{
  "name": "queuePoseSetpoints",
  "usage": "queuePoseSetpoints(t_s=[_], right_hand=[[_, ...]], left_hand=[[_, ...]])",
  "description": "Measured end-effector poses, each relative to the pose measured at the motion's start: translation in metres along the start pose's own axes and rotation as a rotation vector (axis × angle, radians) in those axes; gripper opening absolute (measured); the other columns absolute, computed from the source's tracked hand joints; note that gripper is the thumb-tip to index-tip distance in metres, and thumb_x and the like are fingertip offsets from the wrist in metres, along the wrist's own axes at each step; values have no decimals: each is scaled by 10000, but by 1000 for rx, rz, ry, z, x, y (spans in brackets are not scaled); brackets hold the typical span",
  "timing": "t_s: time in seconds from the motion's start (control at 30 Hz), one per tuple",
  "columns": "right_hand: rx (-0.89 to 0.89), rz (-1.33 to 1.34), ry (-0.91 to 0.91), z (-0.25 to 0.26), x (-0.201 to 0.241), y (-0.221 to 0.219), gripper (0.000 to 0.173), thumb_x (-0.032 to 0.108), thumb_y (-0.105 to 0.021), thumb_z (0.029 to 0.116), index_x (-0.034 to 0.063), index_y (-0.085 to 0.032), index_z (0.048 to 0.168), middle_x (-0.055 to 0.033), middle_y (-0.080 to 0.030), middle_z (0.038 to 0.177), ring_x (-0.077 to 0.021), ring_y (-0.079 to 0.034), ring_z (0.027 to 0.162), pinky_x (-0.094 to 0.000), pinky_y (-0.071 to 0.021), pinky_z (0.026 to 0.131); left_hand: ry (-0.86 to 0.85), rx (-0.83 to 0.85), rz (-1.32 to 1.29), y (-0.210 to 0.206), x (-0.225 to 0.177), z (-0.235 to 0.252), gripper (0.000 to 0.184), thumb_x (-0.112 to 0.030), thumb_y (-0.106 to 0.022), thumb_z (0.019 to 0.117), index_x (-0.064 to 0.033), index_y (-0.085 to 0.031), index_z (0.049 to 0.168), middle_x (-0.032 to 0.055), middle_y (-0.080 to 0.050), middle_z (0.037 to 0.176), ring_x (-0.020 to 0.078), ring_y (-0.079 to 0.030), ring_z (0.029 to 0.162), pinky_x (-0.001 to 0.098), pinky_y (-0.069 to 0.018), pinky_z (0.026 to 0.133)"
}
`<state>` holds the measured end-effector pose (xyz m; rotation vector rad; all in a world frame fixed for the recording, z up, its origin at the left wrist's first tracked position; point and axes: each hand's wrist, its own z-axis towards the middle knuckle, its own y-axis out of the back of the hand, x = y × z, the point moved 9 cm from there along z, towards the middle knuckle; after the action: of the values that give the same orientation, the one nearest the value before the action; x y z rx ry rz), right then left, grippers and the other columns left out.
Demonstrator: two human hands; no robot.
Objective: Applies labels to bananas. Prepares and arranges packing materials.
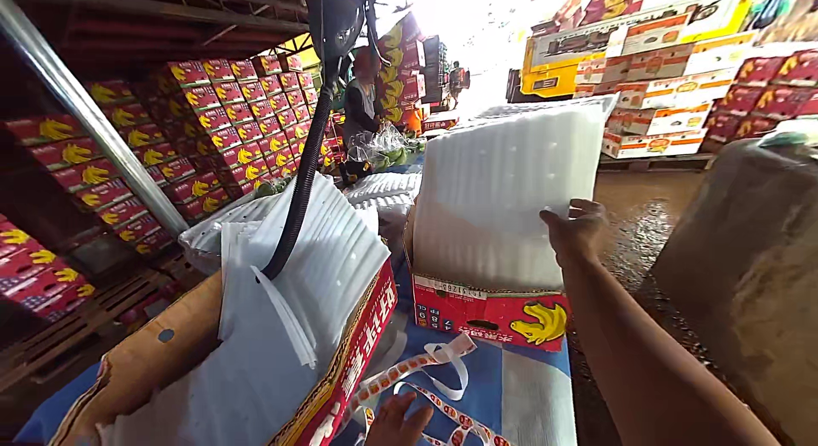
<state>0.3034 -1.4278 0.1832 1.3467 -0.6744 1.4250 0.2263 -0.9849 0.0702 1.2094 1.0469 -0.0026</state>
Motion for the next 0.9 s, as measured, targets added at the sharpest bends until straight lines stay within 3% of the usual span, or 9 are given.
queuePoseSetpoints(t_s=[0.07, 0.2, 0.33, 0.47, 0.57, 0.67, 0.7, 0.8, 0.9], right_hand=[[-16, 21, 67, -13, 13, 5, 566, 134, -791, 851, -17, -556, 1344, -275, -628, 1224, -433, -598, 1124, -643, -431, 961], [-11, 34, 329, -53, 38, 25, 455, 100, -701, 923, -82, -556, 1315, -303, -635, 1209, -416, -634, 1104, -549, -498, 950], [-21, 81, 602, -101, 37, 39, 325, 68, -688, 906, -163, -609, 1121, -342, -644, 1093, -445, -634, 1050, -546, -504, 936], [17, 130, 724, -154, 20, 55, 351, 32, -670, 896, -192, -571, 1147, -363, -634, 1121, -428, -654, 1052, -516, -531, 938], [20, 114, 798, -175, -2, 65, 262, 81, -651, 906, -128, -651, 1064, -283, -681, 1041, -387, -677, 1006, -500, -554, 898], [-15, 103, 868, -186, -11, 72, 196, 121, -625, 914, -54, -687, 978, -198, -714, 989, -330, -688, 1006, -462, -537, 935], [-20, 103, 878, -189, -12, 74, 185, 113, -621, 911, -48, -693, 966, -192, -716, 980, -326, -691, 1002, -468, -533, 944], [-12, 101, 898, -194, -15, 76, 155, 127, -608, 893, 7, -704, 911, -141, -728, 968, -271, -691, 1020, -428, -513, 982], [32, 99, 912, -199, -16, 73, 151, 168, -622, 874, 45, -705, 899, -129, -723, 1018, -234, -678, 1054, -347, -532, 951]], left_hand=[[-17, -15, 0, 15, -19, -5, 631, -36, -755, 871, -4, -541, 1463, 305, -445, 1531, 497, -380, 1451, 634, -315, 1187], [-137, -104, 30, 38, -50, -6, 613, -53, -751, 869, -5, -559, 1449, 289, -460, 1529, 483, -400, 1445, 651, -327, 1169], [-178, -156, 49, 59, -79, 9, 598, -49, -751, 877, -47, -576, 1450, 244, -475, 1533, 415, -424, 1448, 591, -356, 1180], [-284, -427, 153, 110, -128, 38, 641, -67, -754, 858, -84, -561, 1469, 181, -478, 1546, 350, -440, 1445, 499, -417, 1158], [-371, -614, 294, 153, -175, 66, 719, -43, -755, 838, -89, -508, 1512, 175, -440, 1585, 382, -388, 1481, 532, -374, 1183], [-381, -600, 484, 171, -208, 95, 675, -44, -705, 897, -151, -499, 1531, 90, -423, 1619, 363, -297, 1535, 604, -262, 1212], [-385, -572, 534, 171, -214, 102, 624, -45, -687, 915, -172, -532, 1507, 56, -449, 1605, 323, -301, 1540, 615, -222, 1223], [-439, -551, 569, 162, -219, 105, 497, -9, -690, 896, -155, -664, 1370, 55, -630, 1431, 291, -479, 1440, 706, -185, 1196], [-436, -560, 570, 157, -218, 106, 735, 21, -728, 834, -204, -534, 1506, 102, -558, 1500, 351, -438, 1459, 725, -211, 1171]])
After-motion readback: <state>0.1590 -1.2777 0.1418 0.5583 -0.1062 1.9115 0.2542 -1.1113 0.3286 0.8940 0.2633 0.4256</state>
